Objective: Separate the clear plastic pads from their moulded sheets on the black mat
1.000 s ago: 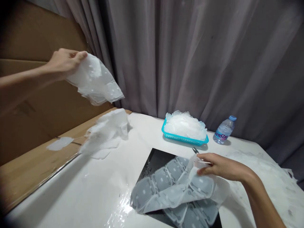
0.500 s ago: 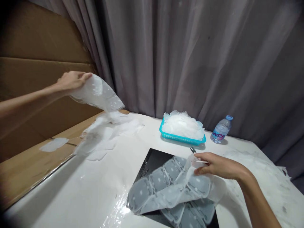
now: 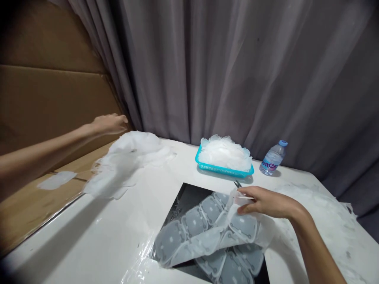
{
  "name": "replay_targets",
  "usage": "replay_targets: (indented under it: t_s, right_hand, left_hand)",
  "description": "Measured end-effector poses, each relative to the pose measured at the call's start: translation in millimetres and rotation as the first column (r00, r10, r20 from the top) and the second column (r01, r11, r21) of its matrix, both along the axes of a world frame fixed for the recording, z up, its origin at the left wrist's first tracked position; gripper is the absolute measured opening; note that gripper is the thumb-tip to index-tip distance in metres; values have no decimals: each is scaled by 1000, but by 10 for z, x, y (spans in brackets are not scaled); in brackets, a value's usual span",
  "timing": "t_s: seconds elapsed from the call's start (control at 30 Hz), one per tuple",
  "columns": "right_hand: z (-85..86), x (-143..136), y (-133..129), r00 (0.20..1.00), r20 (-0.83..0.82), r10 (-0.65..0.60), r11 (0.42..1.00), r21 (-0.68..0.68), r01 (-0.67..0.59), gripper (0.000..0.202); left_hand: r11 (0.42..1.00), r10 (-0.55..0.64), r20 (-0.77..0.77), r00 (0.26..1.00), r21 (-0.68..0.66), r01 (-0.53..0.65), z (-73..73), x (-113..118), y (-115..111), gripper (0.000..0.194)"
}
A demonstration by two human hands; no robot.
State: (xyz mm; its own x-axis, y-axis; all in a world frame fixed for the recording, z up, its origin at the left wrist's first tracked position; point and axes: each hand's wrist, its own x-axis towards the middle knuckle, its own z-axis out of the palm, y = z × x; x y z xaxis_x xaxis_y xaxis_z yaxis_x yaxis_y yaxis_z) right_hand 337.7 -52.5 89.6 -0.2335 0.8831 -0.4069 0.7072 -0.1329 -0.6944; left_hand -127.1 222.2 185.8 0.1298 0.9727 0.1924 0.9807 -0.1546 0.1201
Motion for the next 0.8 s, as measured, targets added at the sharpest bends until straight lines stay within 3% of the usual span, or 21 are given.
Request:
replay_targets:
  t_s: [0.13,0.27,0.37,0.43,0.5,0.57,0.63,0.7,0.8]
  right_hand:
    - [15,-21,7,999,-32,29,999,17,-28,47]
    - [69,-81,22,992,-62,113,992,65,-109,37]
    - [120,-144,32,980,-27,199,967,165,-193,33]
    - [147,-174,29,976,-8,219,947,241,-211,34]
    - [173,-189,17,980,-9,199,937,296,-187,35]
    - [206,-193,0,984,-13,177,933,321,-164,34]
    - [244,-192,-13,981,-13,191,925,336,-176,32]
    - [275,-188,-17,975,-12,222,912,357,-203,30]
    - [286,-173,-3,976,-41,212,902,393,-179,23]
  left_hand:
    - [986,-103,69,992,-125,111,-230,368,-109,36]
    - [893,-369,265,891,-164,419,-669,1009,-490,34]
    - [731,-577,402,712,-134,669,-1037,1523,-976,48]
    - [617,-667,451,593,-113,779,-1187,1795,-1263,76]
    - [414,-759,498,420,-130,901,-1240,1992,-1449,84]
    - [232,-776,566,277,-152,961,-1235,2125,-1537,72]
    - [120,-733,653,191,-152,981,-1222,2210,-1570,49]
    - [78,-653,741,158,-143,987,-1230,2261,-1594,35]
    - [139,-514,841,167,-110,984,-1266,2293,-1631,37]
